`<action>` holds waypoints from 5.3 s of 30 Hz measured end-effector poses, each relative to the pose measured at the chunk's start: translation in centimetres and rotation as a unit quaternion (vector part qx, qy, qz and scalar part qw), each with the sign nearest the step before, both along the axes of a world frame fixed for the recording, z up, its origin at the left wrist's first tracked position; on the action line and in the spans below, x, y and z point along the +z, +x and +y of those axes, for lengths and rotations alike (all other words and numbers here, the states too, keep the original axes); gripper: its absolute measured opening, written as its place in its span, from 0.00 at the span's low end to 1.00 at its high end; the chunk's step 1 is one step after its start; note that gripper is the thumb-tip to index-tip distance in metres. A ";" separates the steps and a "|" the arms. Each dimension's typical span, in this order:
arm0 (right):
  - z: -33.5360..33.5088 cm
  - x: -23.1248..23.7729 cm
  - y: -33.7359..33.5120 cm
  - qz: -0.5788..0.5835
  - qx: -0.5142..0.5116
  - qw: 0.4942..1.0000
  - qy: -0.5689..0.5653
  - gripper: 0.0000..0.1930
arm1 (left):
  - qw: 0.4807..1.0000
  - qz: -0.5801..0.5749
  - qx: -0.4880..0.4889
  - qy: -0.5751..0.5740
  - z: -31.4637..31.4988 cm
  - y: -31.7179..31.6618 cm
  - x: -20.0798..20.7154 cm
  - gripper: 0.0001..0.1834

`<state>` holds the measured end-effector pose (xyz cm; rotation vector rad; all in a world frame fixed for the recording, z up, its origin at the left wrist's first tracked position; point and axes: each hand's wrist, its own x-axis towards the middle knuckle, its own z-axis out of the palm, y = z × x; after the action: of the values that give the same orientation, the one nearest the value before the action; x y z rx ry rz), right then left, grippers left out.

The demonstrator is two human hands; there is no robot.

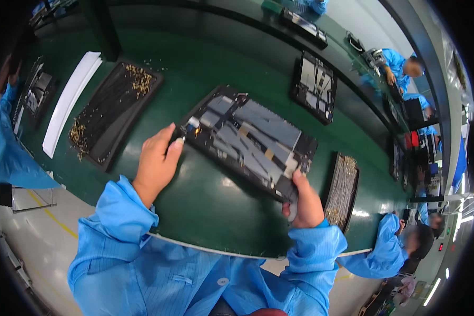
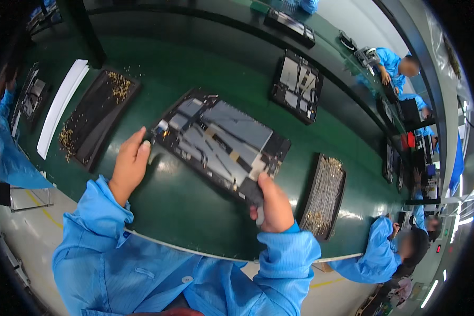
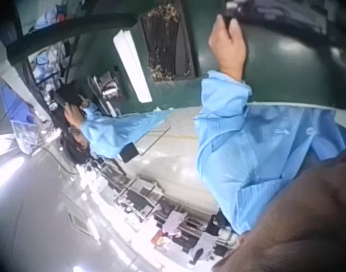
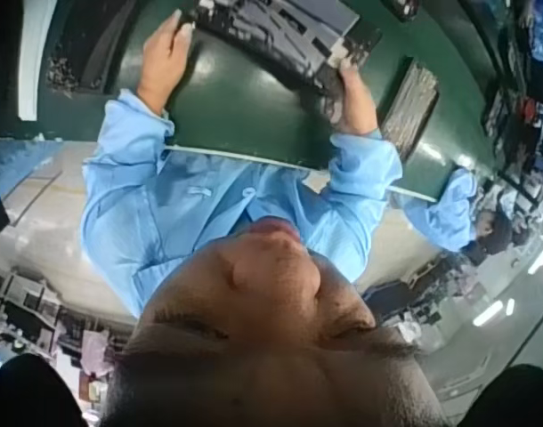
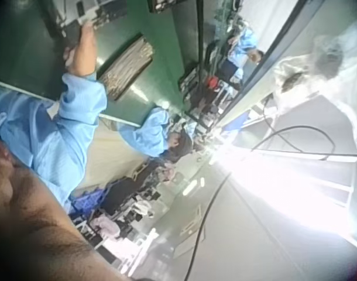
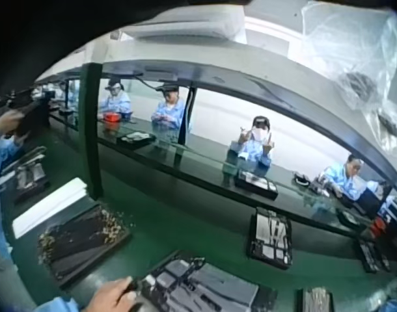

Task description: Assembling and applying adhesive components to tablet internals on an assembly line.

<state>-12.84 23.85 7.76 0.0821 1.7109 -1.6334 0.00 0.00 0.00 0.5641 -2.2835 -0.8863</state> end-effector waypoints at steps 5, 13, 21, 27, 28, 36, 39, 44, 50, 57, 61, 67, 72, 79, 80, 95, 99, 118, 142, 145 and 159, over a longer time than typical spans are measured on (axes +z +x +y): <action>-9.6 -0.4 -7.0 0.118 -0.127 0.984 -0.042 0.23 | 0.997 -0.059 -0.008 -0.058 -0.5 0.8 1.3 0.13; -12.6 -4.6 -10.9 -0.041 -0.191 0.979 -0.052 0.26 | 0.995 -0.051 -0.005 -0.082 -0.5 -0.2 1.6 0.12; -9.9 -5.8 -16.0 -0.090 -0.365 0.920 -0.114 0.25 | 0.992 -0.096 -0.007 -0.081 -0.5 -0.3 1.1 0.14; -10.7 -6.2 -17.9 -0.103 -0.434 0.868 -0.220 0.26 | 0.990 -0.110 -0.021 -0.083 -0.7 -0.7 1.4 0.15; -11.1 -6.2 -18.2 -0.106 -0.434 0.867 -0.221 0.26 | 0.990 -0.114 -0.023 -0.082 -0.8 -0.7 1.2 0.15; -12.8 -5.8 -19.3 -0.100 -0.325 0.938 -0.066 0.20 | 0.985 -0.141 -0.027 -0.091 -0.5 -0.6 1.5 0.15; -12.1 -6.2 -17.7 -0.090 -0.294 0.947 -0.093 0.18 | 0.985 -0.140 -0.017 -0.099 -0.2 -0.7 1.4 0.14; -8.2 -5.3 -11.4 -0.143 -0.242 0.953 -0.109 0.19 | 0.989 -0.106 -0.002 -0.105 0.2 -0.9 1.7 0.12; -2.0 -4.7 -0.8 -0.269 -0.143 0.949 -0.083 0.19 | 0.988 -0.089 0.015 -0.124 1.1 -1.2 1.6 0.10; -2.3 -2.2 6.3 -0.348 -0.169 0.896 -0.217 0.18 | 0.769 0.102 -0.048 0.630 7.7 0.7 2.1 0.19; -2.9 -2.6 8.5 -0.342 -0.056 0.904 -0.251 0.22 | 0.603 -0.019 -0.297 0.740 10.0 2.0 2.9 0.22; -2.5 -4.6 13.7 -0.250 0.067 0.957 -0.130 0.21 | 0.642 0.082 -0.086 0.758 9.6 0.6 4.0 0.20; -2.6 -4.1 13.5 -0.051 0.394 0.909 -0.122 0.18 | 0.707 0.073 -0.080 0.699 7.9 1.1 5.8 0.20; -2.6 -4.6 12.5 0.037 0.513 0.843 -0.156 0.20 | 0.750 -0.115 -0.151 0.634 5.1 -0.7 6.4 0.17; -2.7 -4.4 12.4 0.006 0.514 0.844 -0.155 0.21 | 0.874 -0.181 -0.076 0.444 4.4 -0.9 6.4 0.17; -4.3 -5.2 10.4 -0.257 0.482 0.831 -0.106 0.25 | 0.960 -0.184 0.198 -0.071 -9.8 1.1 3.6 0.15; -4.4 -5.7 11.3 -0.252 0.483 0.832 -0.101 0.27 | 0.960 -0.150 0.216 -0.100 -9.1 2.2 4.3 0.14; -0.7 -2.6 8.9 0.183 0.163 0.964 -0.099 0.23 | 0.932 -0.139 -0.307 -0.131 5.5 4.5 9.0 0.05; 1.2 -2.9 9.2 -0.152 0.304 0.940 -0.022 0.14 | 0.916 -0.120 -0.375 -0.080 8.2 5.3 5.7 0.10; 1.2 -2.5 9.1 -0.186 0.270 0.944 -0.028 0.14 | 0.914 -0.091 -0.381 -0.101 8.4 5.4 5.4 0.10; 0.3 -1.5 7.5 -0.239 0.225 0.942 -0.074 0.11 | 0.941 -0.016 -0.337 -0.028 8.8 4.4 5.3 0.09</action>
<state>-5.31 24.14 6.25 0.0100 1.1295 -1.2634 4.36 8.81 5.26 -0.2653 -2.5549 -1.1141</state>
